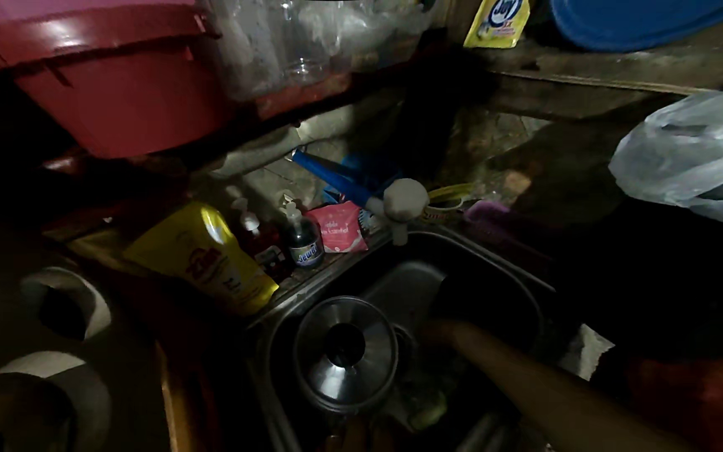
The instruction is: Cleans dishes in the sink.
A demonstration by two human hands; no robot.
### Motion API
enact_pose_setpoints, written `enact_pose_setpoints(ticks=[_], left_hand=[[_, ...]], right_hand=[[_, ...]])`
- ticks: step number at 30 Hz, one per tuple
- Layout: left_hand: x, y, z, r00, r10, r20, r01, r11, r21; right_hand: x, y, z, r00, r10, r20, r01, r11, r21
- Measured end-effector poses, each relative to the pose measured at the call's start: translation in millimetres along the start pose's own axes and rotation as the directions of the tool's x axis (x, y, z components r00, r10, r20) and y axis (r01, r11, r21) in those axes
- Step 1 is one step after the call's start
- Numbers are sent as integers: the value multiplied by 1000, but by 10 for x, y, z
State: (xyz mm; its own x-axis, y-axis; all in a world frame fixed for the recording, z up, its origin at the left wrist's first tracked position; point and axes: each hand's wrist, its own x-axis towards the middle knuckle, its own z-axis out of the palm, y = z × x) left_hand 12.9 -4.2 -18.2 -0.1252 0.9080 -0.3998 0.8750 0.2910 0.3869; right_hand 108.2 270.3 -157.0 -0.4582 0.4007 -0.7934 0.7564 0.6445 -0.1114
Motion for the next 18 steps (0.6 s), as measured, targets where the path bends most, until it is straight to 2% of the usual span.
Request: enact_pose_setpoints(ticks=[2, 5, 8, 10, 13, 18], left_hand=[[6, 5, -10, 1000, -5, 5, 5, 1000, -11], [36, -26, 6, 1000, -4, 13, 4, 1000, -12], [64, -72, 29, 999, -42, 27, 42, 999, -20], [65, -74, 25, 998, -50, 33, 51, 998, -22], [64, -35, 6, 996, -53, 66, 55, 998, -28], [49, -32, -8, 998, -30, 60, 31, 999, -16]], right_hand=[[44, 39, -109, 997, -23, -78, 35, 988, 151], [277, 18, -130, 961, -107, -253, 189, 927, 325], [385, -126, -32, 926, -198, -321, 307, 891, 336], [430, -126, 38, 938, -203, -281, 286, 910, 300], [368, -79, 136, 974, -175, -145, 208, 944, 255], [225, -154, 271, 971, -202, -126, 221, 961, 163]])
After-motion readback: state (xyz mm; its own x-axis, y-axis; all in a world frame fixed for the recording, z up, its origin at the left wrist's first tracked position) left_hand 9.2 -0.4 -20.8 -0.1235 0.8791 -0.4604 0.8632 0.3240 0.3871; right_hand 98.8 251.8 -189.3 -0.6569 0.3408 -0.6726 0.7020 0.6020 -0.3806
